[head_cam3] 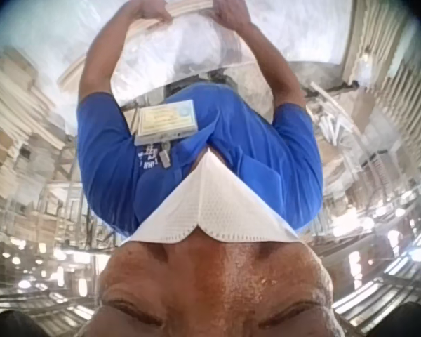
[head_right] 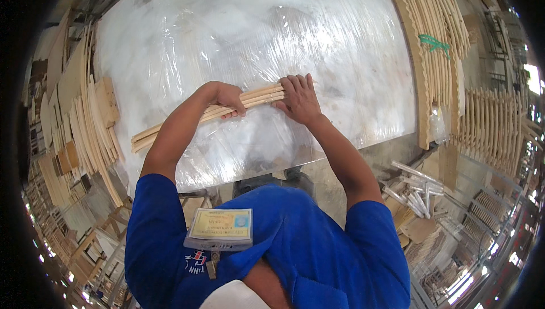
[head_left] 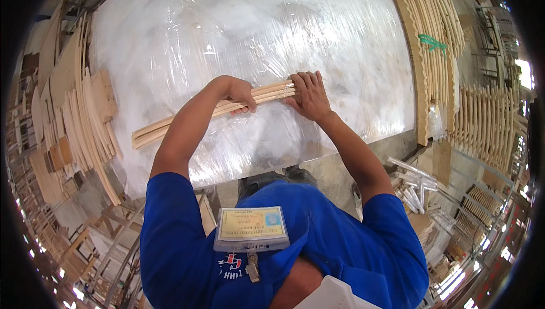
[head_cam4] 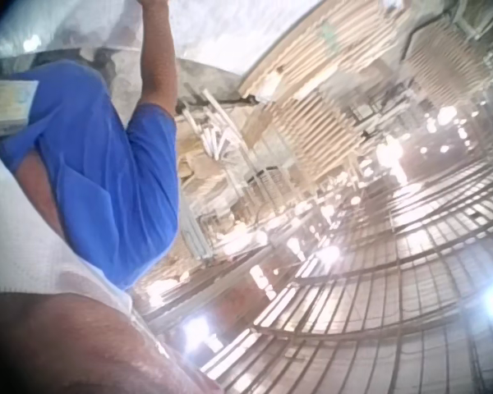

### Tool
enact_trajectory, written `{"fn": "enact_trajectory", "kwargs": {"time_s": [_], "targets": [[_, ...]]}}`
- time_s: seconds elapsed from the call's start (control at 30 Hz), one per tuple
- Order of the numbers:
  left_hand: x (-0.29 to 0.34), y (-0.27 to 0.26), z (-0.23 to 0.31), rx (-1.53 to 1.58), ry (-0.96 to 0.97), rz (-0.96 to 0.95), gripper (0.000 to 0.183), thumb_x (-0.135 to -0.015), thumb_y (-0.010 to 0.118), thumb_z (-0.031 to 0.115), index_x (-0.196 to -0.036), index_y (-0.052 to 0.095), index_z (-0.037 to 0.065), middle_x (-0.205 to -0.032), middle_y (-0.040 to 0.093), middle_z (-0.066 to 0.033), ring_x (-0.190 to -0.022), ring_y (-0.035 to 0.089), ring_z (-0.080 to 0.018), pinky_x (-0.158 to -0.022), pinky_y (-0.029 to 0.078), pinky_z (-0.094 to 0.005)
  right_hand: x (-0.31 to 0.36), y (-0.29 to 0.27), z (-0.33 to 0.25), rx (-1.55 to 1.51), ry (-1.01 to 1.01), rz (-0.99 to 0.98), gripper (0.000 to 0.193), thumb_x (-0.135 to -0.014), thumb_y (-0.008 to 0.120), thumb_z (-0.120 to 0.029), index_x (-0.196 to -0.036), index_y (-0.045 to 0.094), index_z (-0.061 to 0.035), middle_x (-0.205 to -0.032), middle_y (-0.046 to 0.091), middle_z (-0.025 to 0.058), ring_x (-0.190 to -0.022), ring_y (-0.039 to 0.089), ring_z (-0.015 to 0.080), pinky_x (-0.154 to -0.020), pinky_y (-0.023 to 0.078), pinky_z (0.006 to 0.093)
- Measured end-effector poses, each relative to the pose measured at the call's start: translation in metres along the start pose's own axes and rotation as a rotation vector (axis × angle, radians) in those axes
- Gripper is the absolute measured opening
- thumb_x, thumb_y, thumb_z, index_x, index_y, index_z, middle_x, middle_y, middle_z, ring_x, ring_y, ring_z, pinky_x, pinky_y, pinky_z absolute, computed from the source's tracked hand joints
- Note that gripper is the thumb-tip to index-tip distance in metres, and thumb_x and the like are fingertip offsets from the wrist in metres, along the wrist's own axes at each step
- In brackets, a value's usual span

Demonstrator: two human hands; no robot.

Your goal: The person gathers small bundles of wooden sticks and places them on a large sheet of clear plastic wrap. They roll the plastic wrap around the sticks to encase them, then place the wrapped bundles aside. The process is repeated multiple times with new bundles of sticks.

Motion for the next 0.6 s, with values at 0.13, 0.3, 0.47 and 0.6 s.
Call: {"fn": "enact_trajectory", "kwargs": {"time_s": [0.13, 0.3, 0.47, 0.6], "targets": [[0.01, -0.014, -0.004, -0.117, -0.056, 0.156, 0.028, -0.087, 0.086, 0.019, -0.098, 0.072, -0.003, -0.079, 0.069, -0.0106, -0.064, 0.068, -0.0217, -0.059, 0.059, -0.0391, -0.01, 0.014, 0.004, 0.009, -0.072, 0.039, 0.069, -0.087, 0.08, -0.057, -0.126, 0.058, -0.0051, -0.126, 0.063, 0.0152, -0.12, 0.057, 0.0388, -0.114, 0.037, 0.0607], [0.148, -0.047, 0.053, -0.542, 0.441, 1.322, 0.044, -0.085, 0.085, 0.045, -0.106, 0.074, 0.008, -0.104, 0.076, -0.0103, -0.101, 0.072, -0.0238, -0.088, 0.057, -0.0381, -0.008, 0.016, 0.01, 0.079, -0.164, 0.136, 0.068, -0.087, 0.08, -0.058, -0.122, 0.06, -0.0028, -0.11, 0.062, 0.0157, -0.101, 0.056, 0.0353, -0.098, 0.041, 0.0523], [0.178, 0.024, -0.077, -0.17, -0.009, 1.309, 0.069, -0.08, 0.088, 0.058, -0.129, 0.069, 0.013, -0.124, 0.07, -0.0104, -0.115, 0.07, -0.0254, -0.095, 0.058, -0.0417, -0.004, 0.011, 0.007, 0.045, -0.151, 0.141, 0.063, -0.089, 0.077, -0.059, -0.116, 0.061, -0.0044, -0.108, 0.063, 0.0141, -0.101, 0.058, 0.0358, -0.097, 0.043, 0.0511], [0.157, 0.107, -0.178, -0.169, -0.049, 1.607, 0.052, -0.09, 0.083, 0.044, -0.13, 0.069, 0.016, -0.121, 0.064, -0.0134, -0.111, 0.071, -0.0333, -0.092, 0.058, -0.0491, -0.01, 0.019, -0.026, -0.007, -0.204, 0.126, 0.062, -0.089, 0.078, -0.057, -0.117, 0.06, -0.0051, -0.109, 0.063, 0.0144, -0.102, 0.058, 0.0365, -0.098, 0.043, 0.0515]]}}
Point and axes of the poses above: each hand's wrist, its own x-axis away from the middle knuckle, its own y-axis out of the palm, z = x × y, the point moved 10 cm from there along -x, towards the middle knuckle
